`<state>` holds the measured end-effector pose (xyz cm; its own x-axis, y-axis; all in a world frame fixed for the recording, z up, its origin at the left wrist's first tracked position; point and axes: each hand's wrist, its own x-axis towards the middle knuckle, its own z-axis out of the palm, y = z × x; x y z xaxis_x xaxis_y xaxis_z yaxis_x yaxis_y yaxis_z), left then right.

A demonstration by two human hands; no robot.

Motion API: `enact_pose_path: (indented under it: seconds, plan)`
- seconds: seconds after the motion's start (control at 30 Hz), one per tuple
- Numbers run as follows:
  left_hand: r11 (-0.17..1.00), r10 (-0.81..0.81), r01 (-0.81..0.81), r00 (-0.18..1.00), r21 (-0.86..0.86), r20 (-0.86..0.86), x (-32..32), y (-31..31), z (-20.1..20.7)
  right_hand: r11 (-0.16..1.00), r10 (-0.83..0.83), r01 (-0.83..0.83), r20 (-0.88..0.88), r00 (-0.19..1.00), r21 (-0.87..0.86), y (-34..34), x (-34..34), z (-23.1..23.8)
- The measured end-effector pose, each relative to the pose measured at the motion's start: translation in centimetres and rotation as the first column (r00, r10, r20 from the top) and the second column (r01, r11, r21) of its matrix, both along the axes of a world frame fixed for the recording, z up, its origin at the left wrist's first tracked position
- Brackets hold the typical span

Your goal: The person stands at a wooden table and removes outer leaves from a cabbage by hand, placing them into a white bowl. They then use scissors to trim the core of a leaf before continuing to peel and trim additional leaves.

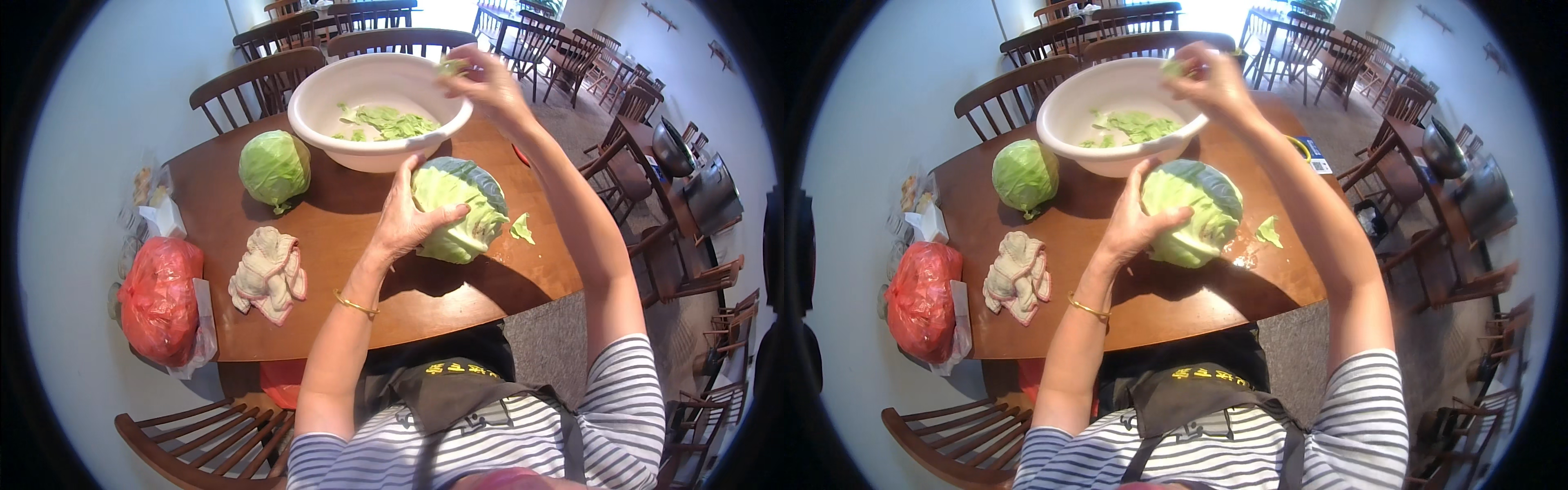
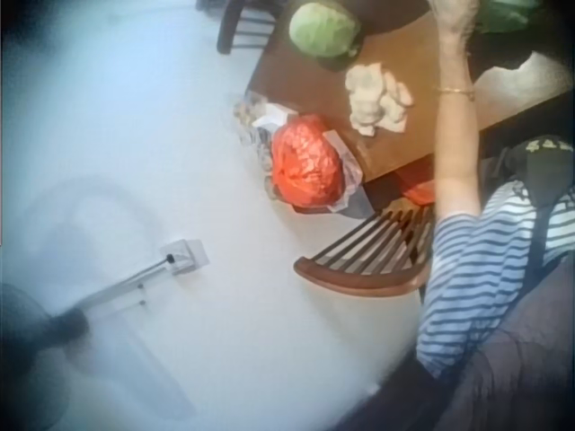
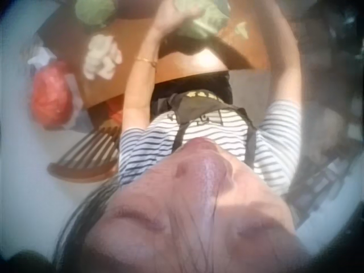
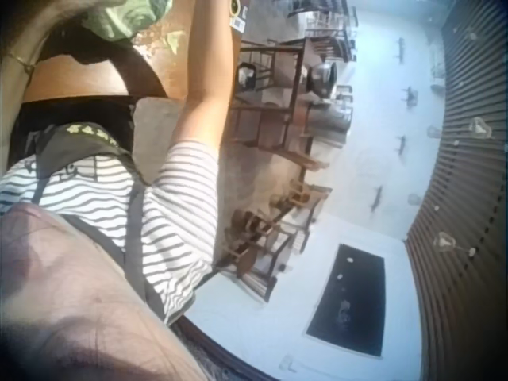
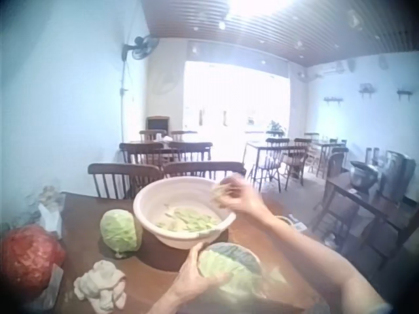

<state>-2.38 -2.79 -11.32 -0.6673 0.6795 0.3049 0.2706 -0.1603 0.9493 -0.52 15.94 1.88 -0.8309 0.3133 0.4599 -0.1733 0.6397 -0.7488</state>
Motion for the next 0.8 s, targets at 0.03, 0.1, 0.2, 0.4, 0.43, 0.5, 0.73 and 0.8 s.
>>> enact_pose_path:
  seconds: [0.03,0.1,0.2,0.4,0.43,0.5,0.73,0.8]
  plan:
    - [0.999,0.018,-0.021,0.998,-0.048,-0.059,0.0,-0.1,0.4,0.968,-0.029,-0.017,0.178,0.984,0.252,0.8,-2.0,-0.9]
    - [0.989,0.085,-0.111,0.965,-0.093,-0.246,-0.1,-0.6,1.0,0.806,0.023,-0.118,0.169,0.985,0.580,1.7,-2.1,-2.8]
    - [0.972,0.198,-0.233,0.881,-0.031,-0.429,0.2,-1.1,1.8,0.888,0.016,-0.215,0.438,0.899,0.407,-0.3,0.7,-1.0]
    - [0.962,0.221,-0.269,0.863,-0.042,-0.454,1.1,-1.6,3.0,0.866,0.200,-0.408,0.548,0.812,0.289,-1.5,6.4,-1.6]
    - [0.955,0.241,-0.295,0.851,-0.045,-0.467,1.1,-1.6,3.0,0.833,0.203,-0.422,0.513,0.834,0.357,-1.7,6.9,-1.5]
    - [0.938,0.273,-0.342,0.823,-0.051,-0.498,1.2,-1.7,3.2,0.811,0.190,-0.430,0.516,0.835,0.397,-2.5,7.3,-0.8]
    - [0.990,-0.088,0.078,0.992,-0.116,-0.087,-1.3,-3.5,3.7,0.793,0.228,-0.462,0.510,0.829,0.397,-3.8,6.5,0.0]
    - [0.990,-0.128,0.128,0.992,-0.058,-0.007,-1.5,-3.0,3.0,0.755,0.193,-0.399,0.406,0.893,0.520,-4.5,6.8,-0.7]
